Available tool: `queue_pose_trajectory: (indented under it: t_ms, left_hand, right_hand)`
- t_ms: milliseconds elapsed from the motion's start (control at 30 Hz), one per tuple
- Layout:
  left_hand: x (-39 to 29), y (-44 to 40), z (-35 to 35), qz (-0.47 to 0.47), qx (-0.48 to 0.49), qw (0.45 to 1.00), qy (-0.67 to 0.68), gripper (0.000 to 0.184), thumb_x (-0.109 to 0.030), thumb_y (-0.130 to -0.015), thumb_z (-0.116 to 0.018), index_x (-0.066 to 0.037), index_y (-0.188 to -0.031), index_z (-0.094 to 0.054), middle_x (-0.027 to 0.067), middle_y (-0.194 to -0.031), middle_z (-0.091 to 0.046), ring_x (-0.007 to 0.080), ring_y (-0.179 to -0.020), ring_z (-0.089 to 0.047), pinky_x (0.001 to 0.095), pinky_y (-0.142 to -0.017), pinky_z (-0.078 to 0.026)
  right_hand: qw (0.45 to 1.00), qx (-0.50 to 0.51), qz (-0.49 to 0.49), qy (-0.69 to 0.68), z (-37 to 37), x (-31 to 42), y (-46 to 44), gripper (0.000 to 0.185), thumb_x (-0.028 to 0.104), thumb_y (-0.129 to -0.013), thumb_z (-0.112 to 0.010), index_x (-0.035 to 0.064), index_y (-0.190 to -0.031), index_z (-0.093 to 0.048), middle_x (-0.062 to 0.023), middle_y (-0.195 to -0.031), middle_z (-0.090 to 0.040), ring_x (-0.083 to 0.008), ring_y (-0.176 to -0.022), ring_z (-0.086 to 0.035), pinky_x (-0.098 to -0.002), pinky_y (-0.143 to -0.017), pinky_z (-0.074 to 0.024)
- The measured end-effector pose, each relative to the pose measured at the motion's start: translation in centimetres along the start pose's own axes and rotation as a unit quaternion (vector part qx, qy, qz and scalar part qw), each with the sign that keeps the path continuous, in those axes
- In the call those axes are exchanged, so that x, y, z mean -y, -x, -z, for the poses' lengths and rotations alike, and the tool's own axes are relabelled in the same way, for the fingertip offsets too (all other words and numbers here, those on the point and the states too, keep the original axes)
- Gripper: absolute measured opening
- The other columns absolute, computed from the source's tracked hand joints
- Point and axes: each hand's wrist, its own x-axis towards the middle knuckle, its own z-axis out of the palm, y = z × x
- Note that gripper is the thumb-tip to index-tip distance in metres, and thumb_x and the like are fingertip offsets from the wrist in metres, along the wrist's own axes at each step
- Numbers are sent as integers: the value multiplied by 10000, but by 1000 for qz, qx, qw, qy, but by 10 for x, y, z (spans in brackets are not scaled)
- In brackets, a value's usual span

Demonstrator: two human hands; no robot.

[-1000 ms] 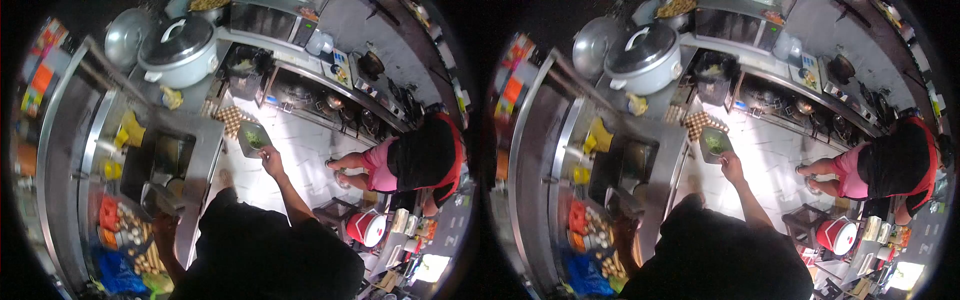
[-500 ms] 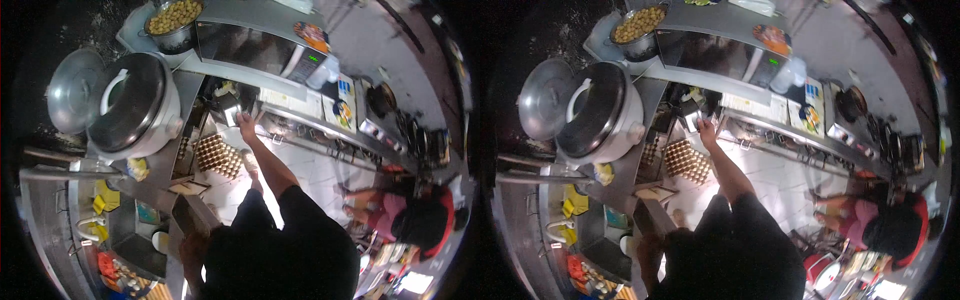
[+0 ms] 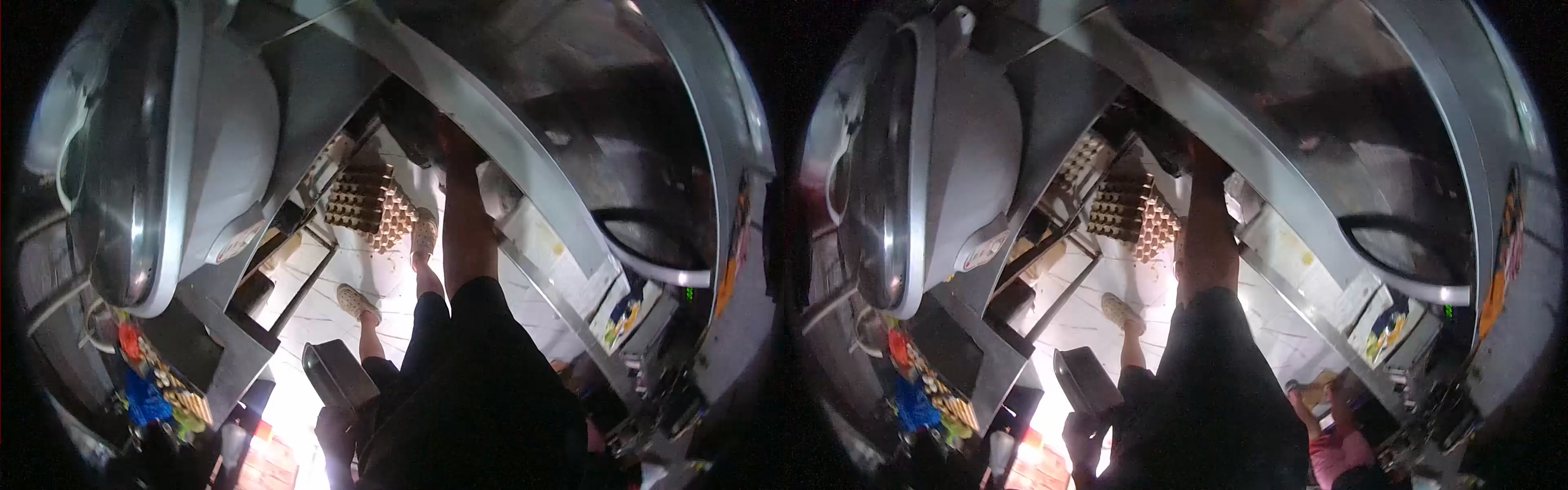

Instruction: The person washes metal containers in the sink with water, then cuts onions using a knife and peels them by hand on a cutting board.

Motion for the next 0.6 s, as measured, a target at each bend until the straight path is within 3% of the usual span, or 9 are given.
queue_pose_trajectory:
  t_ms: [133, 200, 300, 333, 400, 467, 500, 567, 600]
  left_hand:
    - [-9, 11, -12, 0, -26, 999, 46, 150, -88, -666, -770, -103, -787, -682, 85, -907, -690, 320, -934, -641, 440, -788, -509]
    - [-16, 12, -13, -39, -51, 998, -25, 205, -109, -627, -819, -106, -764, -667, 81, -892, -684, 323, -924, -638, 435, -787, -505]
    - [15, 22, -30, -97, -79, 992, -1, 233, -24, -755, -889, -25, -879, -692, 43, -836, -630, 156, -814, -624, 317, -656, -512]
    - [18, 21, -27, -192, -107, 975, -37, 259, 14, -757, -872, -9, -904, -660, 56, -853, -643, 153, -821, -624, 332, -707, -553]
    - [72, 41, -60, -41, -135, 981, 136, 295, -6, -682, -893, -40, -842, -648, 64, -838, -664, 220, -797, -634, 363, -726, -551]
    - [97, 49, -75, -5, -172, 965, 198, 299, -42, -610, -930, -60, -745, -664, 92, -829, -689, 291, -804, -657, 397, -715, -524]
    - [95, 53, -68, -3, -177, 977, 115, 287, -38, -623, -925, -58, -758, -672, 93, -837, -692, 289, -804, -656, 395, -717, -526]
    - [120, 54, -70, -10, -170, 972, 162, 262, -31, -640, -907, -52, -771, -681, 96, -838, -690, 296, -809, -658, 392, -715, -531]
    - [133, 54, -68, -23, -169, 979, 113, 253, -29, -647, -899, -48, -774, -680, 99, -838, -689, 299, -811, -658, 393, -711, -530]
  right_hand:
    - [1000, 1, -16, -7, -13, 0, 4, 343, 340, -1028, -587, 28, -1149, -663, -105, -1093, -654, -231, -981, -628, -427, -899, -473]
    - [1000, 5, -16, -6, -25, 2, 13, 351, 339, -1027, -583, 24, -1163, -660, -116, -1123, -654, -248, -1003, -632, -446, -924, -472]
    - [1000, 14, -9, -20, -23, 7, 8, 364, 337, -1026, -578, 18, -1185, -654, -134, -1169, -655, -274, -1035, -639, -476, -961, -472]
    - [999, 18, -8, -28, -31, 7, 11, 369, 336, -1025, -576, 16, -1192, -653, -140, -1184, -655, -283, -1045, -641, -486, -973, -472]
    - [999, 22, 0, -40, -33, 9, 16, 378, 335, -1024, -572, 13, -1207, -649, -152, -1214, -656, -300, -1067, -645, -505, -998, -472]
    - [997, 40, 10, -58, -43, 12, 18, 388, 333, -1023, -568, 9, -1221, -646, -164, -1245, -657, -317, -1088, -650, -525, -1023, -472]
    - [996, 57, 12, -71, -58, 15, 25, 393, 333, -1022, -566, 7, -1229, -644, -170, -1260, -657, -325, -1099, -652, -534, -1036, -472]
    - [984, 128, 7, -125, -50, 18, 31, 404, 331, -1021, -563, 3, -1243, -641, -182, -1290, -657, -343, -1121, -657, -554, -1061, -471]
    - [907, 313, -148, -239, -50, 23, 43, 351, 265, -1041, -512, 7, -1240, -643, -184, -1266, -665, -317, -1038, -683, -508, -935, -551]
